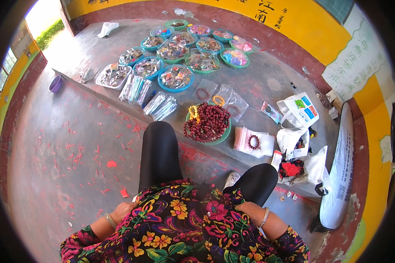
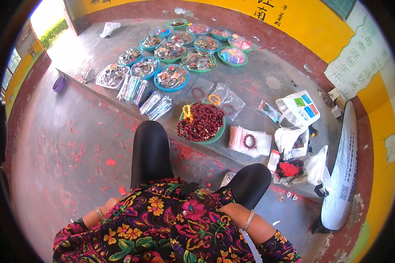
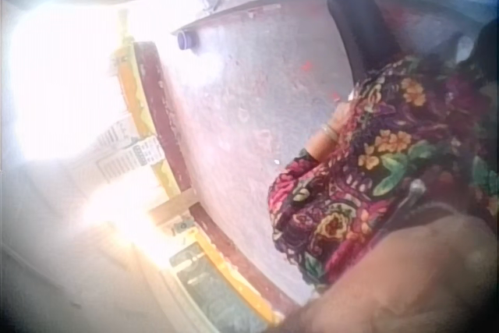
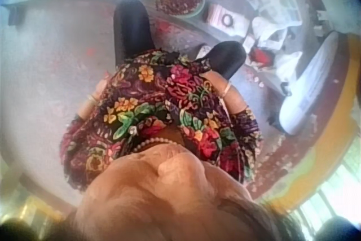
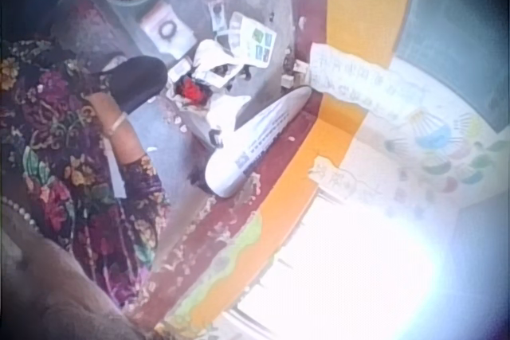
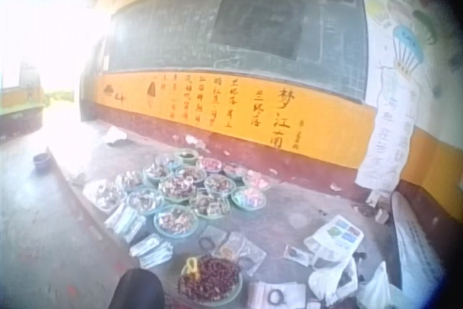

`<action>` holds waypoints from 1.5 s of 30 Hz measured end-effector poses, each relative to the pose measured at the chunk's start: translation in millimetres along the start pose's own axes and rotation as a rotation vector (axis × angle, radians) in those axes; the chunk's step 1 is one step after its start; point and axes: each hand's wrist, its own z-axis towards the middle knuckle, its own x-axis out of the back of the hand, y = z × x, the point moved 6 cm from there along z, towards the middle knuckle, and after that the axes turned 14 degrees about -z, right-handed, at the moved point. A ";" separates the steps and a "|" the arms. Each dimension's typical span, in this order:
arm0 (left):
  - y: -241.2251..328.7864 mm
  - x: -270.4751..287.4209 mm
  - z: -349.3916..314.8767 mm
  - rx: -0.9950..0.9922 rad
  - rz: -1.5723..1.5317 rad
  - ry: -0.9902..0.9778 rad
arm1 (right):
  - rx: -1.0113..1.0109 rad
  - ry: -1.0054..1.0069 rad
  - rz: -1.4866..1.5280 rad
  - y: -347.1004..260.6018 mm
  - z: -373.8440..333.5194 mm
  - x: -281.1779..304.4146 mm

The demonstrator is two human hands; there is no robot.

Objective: The person sits on the floor and repeatedly picks up beaded bracelets from a green bowl, places them into small clear plastic bags, and sets the filled bags aside. The workspace includes stacks of pre-packaged items and loose beads.

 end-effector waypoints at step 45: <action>140.0 -41.3 177.7 -0.711 0.207 -0.598 | -0.090 -0.070 0.876 -2.1 -77.8 -72.6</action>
